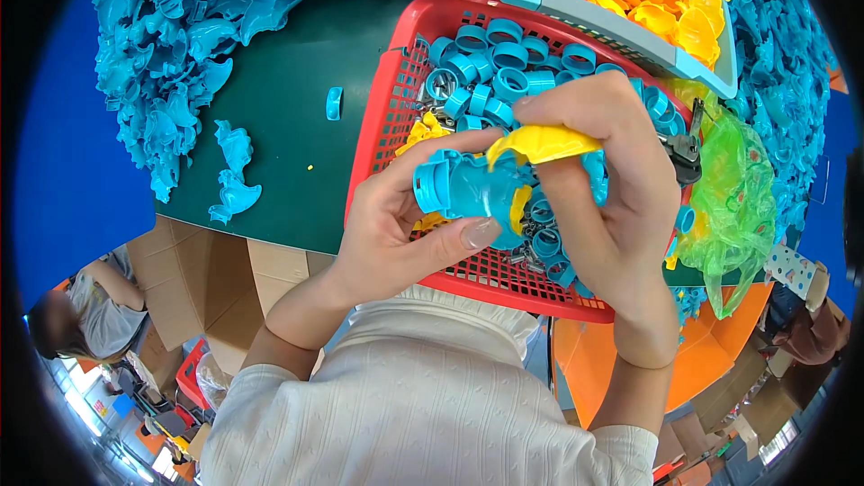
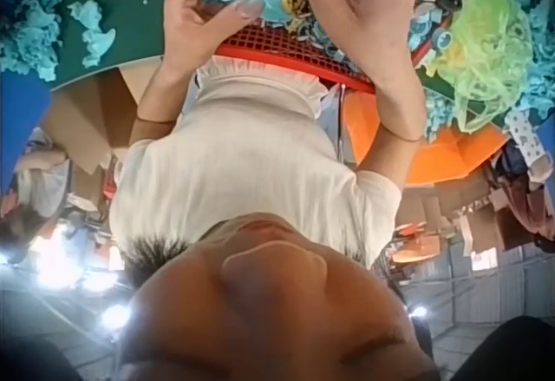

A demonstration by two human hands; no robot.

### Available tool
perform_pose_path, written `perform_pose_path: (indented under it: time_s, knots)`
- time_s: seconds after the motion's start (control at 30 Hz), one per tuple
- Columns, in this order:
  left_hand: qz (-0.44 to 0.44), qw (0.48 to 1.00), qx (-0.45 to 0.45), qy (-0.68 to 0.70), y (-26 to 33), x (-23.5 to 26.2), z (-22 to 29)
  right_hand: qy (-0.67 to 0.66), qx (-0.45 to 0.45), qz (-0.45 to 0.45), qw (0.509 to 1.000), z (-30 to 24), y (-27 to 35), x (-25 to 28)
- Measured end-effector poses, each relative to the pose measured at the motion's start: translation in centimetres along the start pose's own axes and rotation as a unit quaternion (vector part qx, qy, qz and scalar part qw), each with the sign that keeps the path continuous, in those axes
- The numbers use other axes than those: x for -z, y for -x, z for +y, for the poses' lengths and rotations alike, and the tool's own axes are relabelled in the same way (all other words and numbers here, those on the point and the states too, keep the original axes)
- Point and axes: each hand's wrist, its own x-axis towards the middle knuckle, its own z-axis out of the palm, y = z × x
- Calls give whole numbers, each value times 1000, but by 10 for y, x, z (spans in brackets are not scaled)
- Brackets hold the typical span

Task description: Assembling plastic toy dinosaur components by hand at a production workbench.

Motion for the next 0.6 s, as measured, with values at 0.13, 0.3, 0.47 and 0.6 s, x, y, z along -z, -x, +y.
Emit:
perform_pose_path:
  time_s: [0.13, 0.3, 0.47, 0.6]
  knots:
    - [-4, 999, -1, -33, 0, 2, 2, -193, -125, 51, 972, -7, 2, -1]
    - [-10, 1000, 11, -5, 0, 2, 0, -279, -98, 6, 955, 4, 7, -15]
    - [36, 994, 47, 88, 2, 1, 0, -93, -43, 7, 995, 7, 4, -19]
    - [33, 995, 44, 84, 1, 4, -2, 21, -78, -14, 997, -1, 5, -14]
